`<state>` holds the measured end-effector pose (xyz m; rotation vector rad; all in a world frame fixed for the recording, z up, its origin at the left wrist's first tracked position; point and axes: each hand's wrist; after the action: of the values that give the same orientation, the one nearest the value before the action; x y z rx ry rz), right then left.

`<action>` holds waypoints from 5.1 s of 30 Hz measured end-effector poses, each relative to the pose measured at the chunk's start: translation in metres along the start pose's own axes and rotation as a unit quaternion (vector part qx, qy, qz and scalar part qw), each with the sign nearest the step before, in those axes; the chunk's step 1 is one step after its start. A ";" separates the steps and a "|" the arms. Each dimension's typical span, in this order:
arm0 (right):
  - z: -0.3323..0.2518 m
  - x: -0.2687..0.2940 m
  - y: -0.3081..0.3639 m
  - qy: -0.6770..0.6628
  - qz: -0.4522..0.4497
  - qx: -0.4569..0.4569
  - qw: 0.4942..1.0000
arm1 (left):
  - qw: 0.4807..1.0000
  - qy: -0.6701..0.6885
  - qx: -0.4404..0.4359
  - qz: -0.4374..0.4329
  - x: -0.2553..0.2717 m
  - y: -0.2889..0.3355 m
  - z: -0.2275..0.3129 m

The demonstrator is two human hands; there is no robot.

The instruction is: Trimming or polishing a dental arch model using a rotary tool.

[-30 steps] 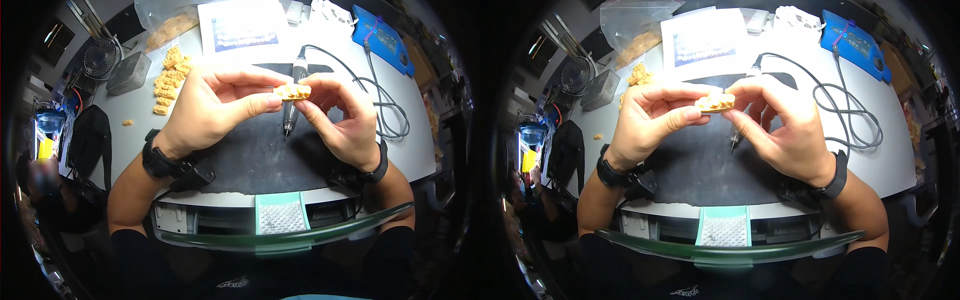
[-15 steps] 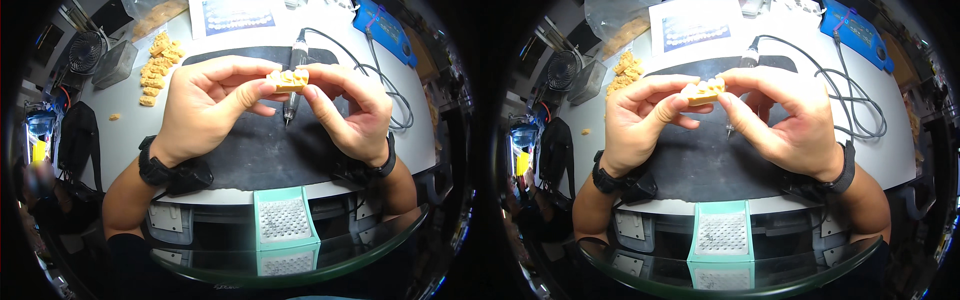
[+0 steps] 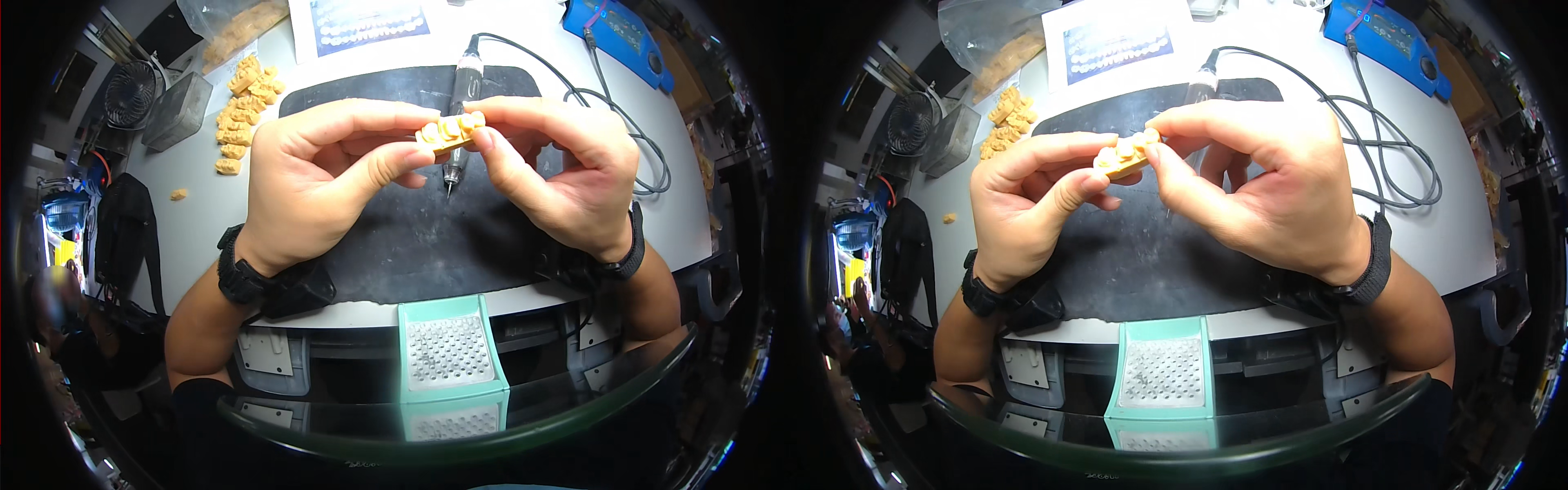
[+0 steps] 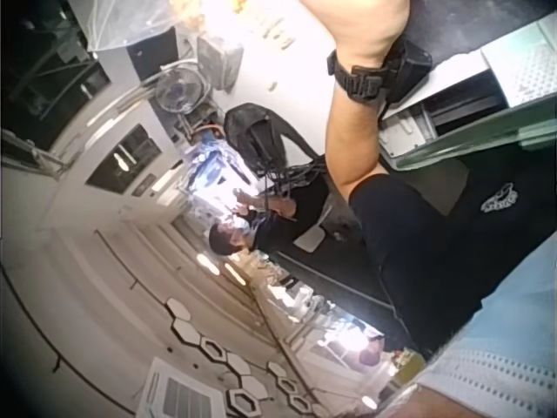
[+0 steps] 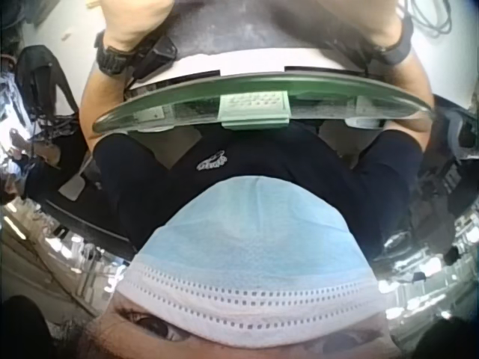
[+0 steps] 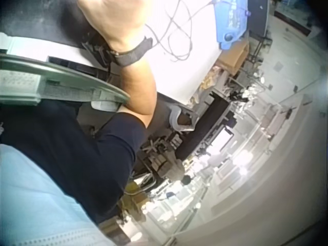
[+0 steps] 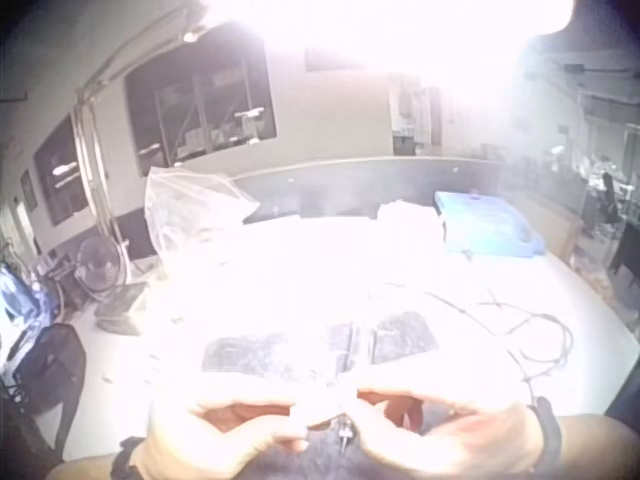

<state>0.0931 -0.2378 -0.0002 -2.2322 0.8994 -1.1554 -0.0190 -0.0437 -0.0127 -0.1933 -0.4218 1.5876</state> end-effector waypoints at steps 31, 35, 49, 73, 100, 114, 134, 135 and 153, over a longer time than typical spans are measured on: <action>-0.003 0.003 -0.001 0.010 0.006 0.063 0.998 | 0.994 -0.052 -0.090 0.034 -0.005 0.003 0.004; -0.005 0.004 0.000 0.007 0.005 0.047 0.999 | 0.993 -0.062 -0.096 0.043 -0.007 0.003 0.003; -0.004 0.003 -0.001 0.001 0.016 0.047 0.999 | 0.988 -0.087 -0.130 0.016 -0.003 0.003 0.005; -0.004 0.005 -0.002 -0.002 0.008 0.049 0.999 | 0.993 -0.055 -0.092 0.044 -0.006 0.005 0.005; -0.005 0.002 -0.001 0.022 0.022 0.046 0.998 | 0.991 -0.071 -0.089 0.067 -0.004 0.003 0.002; -0.004 -0.001 -0.001 -0.023 0.016 0.022 0.999 | 0.989 -0.100 -0.073 0.085 -0.003 0.005 0.002; -0.005 -0.003 -0.003 -0.011 0.012 0.011 1.000 | 0.991 -0.079 -0.072 0.084 -0.004 0.003 0.002; -0.004 -0.003 -0.002 -0.007 0.021 0.020 1.000 | 0.990 -0.080 -0.079 0.084 -0.005 0.003 0.004; -0.003 -0.006 0.002 -0.021 -0.004 -0.019 1.000 | 0.996 -0.016 0.048 0.080 -0.008 0.004 0.013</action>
<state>0.0872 -0.2355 -0.0028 -2.2824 0.9038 -1.1002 -0.0275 -0.0532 -0.0030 -0.1312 -0.3600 1.7658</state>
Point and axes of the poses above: each hand's wrist, its own y-axis away from the middle knuckle, its own x-axis out of the back of the hand, z = x × y
